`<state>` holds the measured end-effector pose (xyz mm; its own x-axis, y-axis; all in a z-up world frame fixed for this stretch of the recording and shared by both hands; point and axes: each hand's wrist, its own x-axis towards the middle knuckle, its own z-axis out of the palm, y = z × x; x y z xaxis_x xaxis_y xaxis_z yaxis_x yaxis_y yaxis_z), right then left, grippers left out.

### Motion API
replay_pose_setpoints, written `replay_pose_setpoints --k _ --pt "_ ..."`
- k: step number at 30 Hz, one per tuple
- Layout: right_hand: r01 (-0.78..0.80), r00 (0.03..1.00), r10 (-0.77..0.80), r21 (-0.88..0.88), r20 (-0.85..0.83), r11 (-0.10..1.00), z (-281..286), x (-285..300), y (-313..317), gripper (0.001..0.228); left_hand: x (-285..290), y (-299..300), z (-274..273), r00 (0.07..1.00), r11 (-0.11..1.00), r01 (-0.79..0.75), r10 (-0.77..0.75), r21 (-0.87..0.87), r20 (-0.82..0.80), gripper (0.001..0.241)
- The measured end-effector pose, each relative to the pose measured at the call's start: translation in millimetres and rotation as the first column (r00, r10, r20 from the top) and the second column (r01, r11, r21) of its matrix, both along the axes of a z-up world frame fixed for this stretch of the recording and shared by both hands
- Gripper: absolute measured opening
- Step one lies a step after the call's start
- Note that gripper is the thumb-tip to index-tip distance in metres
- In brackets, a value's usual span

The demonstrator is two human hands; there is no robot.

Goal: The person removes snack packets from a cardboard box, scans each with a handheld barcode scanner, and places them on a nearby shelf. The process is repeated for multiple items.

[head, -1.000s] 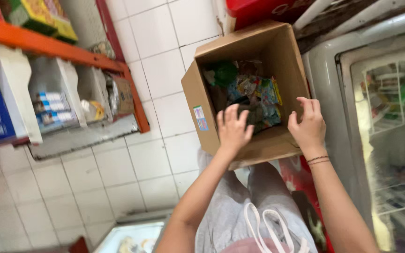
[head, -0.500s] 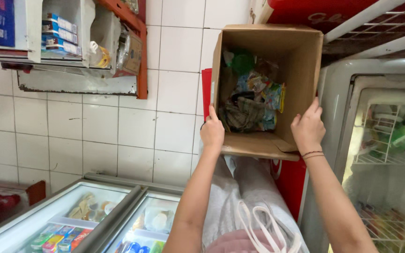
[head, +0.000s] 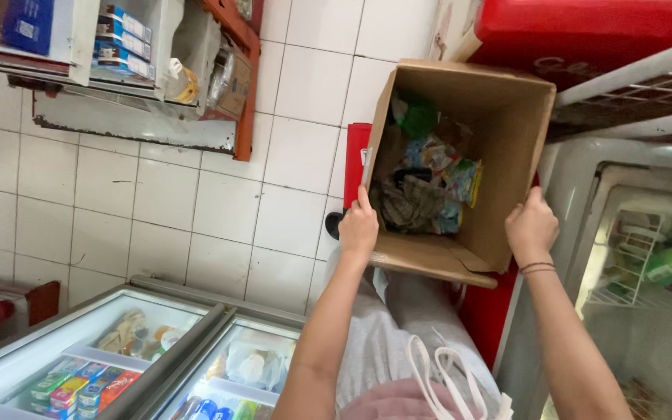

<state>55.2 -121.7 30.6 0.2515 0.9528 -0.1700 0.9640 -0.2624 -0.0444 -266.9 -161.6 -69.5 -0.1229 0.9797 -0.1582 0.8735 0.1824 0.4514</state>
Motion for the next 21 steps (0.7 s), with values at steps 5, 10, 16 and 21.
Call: replay_pose_setpoints --k 5,10,16,21 --pt "0.027 0.999 -0.027 -0.015 0.018 1.0 -2 -5 -2 0.022 -11 0 2 0.999 1.0 0.018 -0.017 -0.024 0.045 0.061" --pt "0.034 0.999 -0.034 0.016 -0.021 0.999 -6 -10 -7 0.019 -26 4 4 0.977 0.996 0.081 -0.073 -0.035 0.2 0.066" --pt "0.09 0.995 -0.087 0.058 -0.052 0.994 -6 -22 -11 0.019 -47 10 9 0.932 0.978 0.194 -0.159 -0.079 0.325 0.069" --pt "0.123 0.99 -0.118 0.063 -0.071 0.99 -3 -40 -10 0.018 -62 12 9 0.923 0.969 0.222 -0.171 -0.113 0.346 0.069"
